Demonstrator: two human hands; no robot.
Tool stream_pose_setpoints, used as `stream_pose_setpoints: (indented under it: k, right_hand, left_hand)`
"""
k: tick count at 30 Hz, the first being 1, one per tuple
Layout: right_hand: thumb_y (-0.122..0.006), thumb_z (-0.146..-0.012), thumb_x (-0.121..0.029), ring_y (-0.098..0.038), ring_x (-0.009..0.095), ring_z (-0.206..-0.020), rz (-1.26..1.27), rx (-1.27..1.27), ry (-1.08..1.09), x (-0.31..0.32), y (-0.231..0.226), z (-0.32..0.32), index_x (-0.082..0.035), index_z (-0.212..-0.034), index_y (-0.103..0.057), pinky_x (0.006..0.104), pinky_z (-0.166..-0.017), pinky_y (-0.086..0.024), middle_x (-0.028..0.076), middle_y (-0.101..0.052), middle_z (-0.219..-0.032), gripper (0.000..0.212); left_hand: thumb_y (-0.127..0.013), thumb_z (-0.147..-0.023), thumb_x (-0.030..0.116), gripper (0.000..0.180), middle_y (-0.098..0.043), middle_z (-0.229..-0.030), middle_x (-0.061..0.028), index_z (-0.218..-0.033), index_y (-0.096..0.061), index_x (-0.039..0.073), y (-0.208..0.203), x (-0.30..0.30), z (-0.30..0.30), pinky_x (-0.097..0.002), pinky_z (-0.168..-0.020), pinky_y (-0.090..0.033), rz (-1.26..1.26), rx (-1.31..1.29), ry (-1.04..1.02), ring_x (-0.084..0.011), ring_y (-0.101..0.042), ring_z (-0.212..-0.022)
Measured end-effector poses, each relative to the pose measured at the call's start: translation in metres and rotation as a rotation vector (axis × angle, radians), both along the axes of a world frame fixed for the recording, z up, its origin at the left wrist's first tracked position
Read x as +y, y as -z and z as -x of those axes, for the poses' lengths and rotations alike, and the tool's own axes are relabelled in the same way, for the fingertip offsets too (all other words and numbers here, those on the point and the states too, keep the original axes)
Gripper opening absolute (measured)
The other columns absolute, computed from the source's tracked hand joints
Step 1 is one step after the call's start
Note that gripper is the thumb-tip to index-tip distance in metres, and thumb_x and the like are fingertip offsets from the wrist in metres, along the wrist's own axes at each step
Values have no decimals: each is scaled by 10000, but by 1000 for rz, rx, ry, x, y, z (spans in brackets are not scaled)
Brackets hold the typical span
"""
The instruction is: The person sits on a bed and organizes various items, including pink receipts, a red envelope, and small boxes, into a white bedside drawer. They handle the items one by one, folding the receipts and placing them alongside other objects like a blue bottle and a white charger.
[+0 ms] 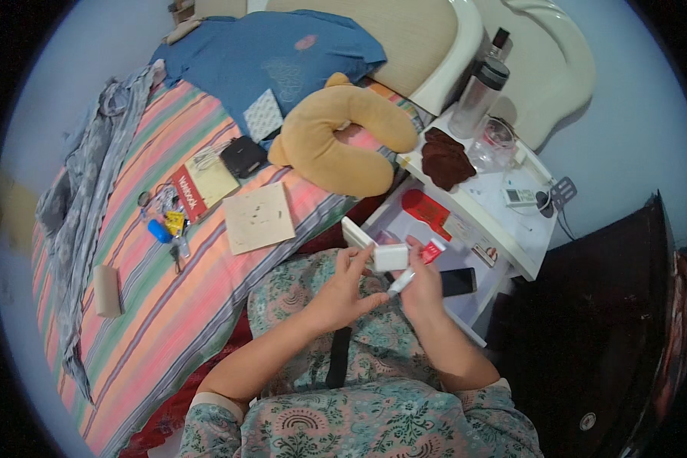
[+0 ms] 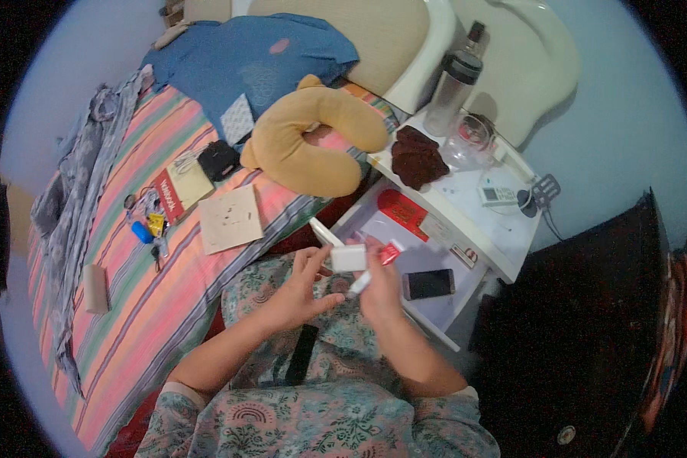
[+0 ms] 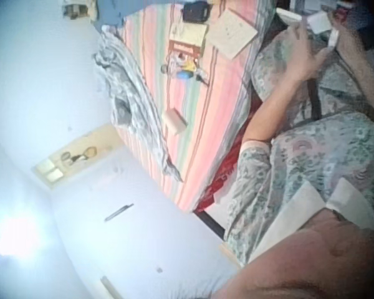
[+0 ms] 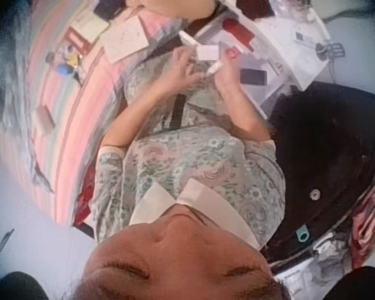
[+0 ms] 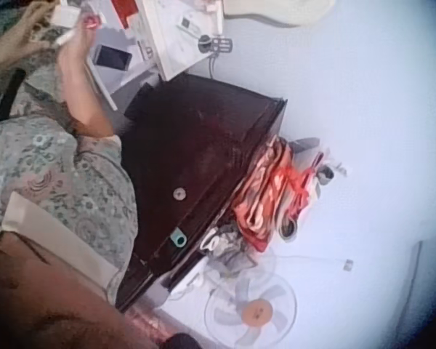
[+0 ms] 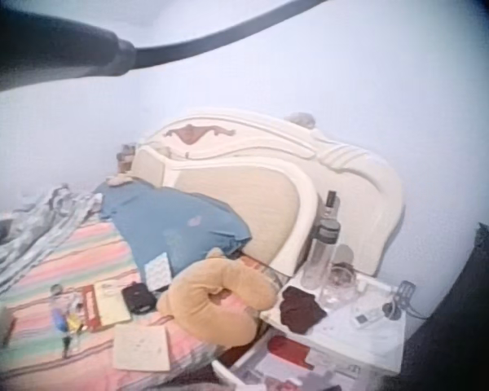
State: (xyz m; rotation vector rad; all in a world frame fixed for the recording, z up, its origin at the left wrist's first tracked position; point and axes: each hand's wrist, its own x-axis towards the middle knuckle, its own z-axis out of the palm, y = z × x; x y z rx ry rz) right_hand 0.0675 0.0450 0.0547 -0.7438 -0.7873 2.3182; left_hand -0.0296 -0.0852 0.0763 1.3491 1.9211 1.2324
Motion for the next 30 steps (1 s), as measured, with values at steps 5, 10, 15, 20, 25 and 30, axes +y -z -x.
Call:
stream_pose_setpoints:
  k: [5, 10, 15, 20, 25, 30]
  right_hand:
    - [-447, -914, -161, -572, 302, -969, 276, -238, 84, 114, 106, -24, -19, -1042, -477, 442, -833, -478, 163, -571, -1078, 194]
    - [-454, -888, -142, -596, 288, -900, 358, -258, 104, 148, 153, 19, -55, -1040, -532, 447, -732, -504, 114, -599, -1019, 192]
    - [-408, -874, -131, -562, 335, -994, 302, -395, -74, 213, 297, 12, -37, -1134, -489, 525, -816, -471, 154, -560, -1089, 288]
    - [-562, -841, -133, -602, 234, -806, 209, -510, 94, 175, 207, 29, -96, -931, -539, 389, -742, -503, 53, -596, -915, 99]
    - [-562, -836, -138, -561, 186, -837, 22, -422, -26, 93, 75, 62, -77, -1025, -532, 359, -761, -476, 44, -574, -985, 201]
    - [-512, -856, -83, -470, 182, -1060, -161, -145, -330, 16, 4, 145, -3, -1250, -398, 337, -988, -321, 76, -454, -1217, 418]
  left_hand:
    - [-586, -838, 72, 484, -313, -1193, -125, -1268, -366, 48, 19, 18, -5, -320, -841, -471, 44, -245, -42, -212, -517, -1006]
    - [-542, -866, 83, 403, -349, -1163, -110, -1241, -400, 53, 20, 7, 5, -316, -814, -474, -19, -306, -140, -198, -528, -989]
    - [-549, -859, 79, 319, -417, -1091, -70, -1168, -476, 48, 16, -22, 46, -257, -761, -448, -245, -308, -446, -139, -533, -924]
    - [-538, -826, 35, 264, -498, -1021, -77, -1090, -530, 41, 27, -78, 127, -282, -742, -455, -301, -161, -896, -158, -529, -842]
    - [-532, -837, 47, 223, -509, -998, -87, -1058, -536, 14, 31, -103, 183, -291, -760, -465, -269, -40, -955, -173, -545, -857]
    - [-522, -829, 33, 183, -515, -987, -116, -1007, -563, 16, 27, -110, 203, -285, -775, -467, -302, 92, -937, -215, -561, -897]
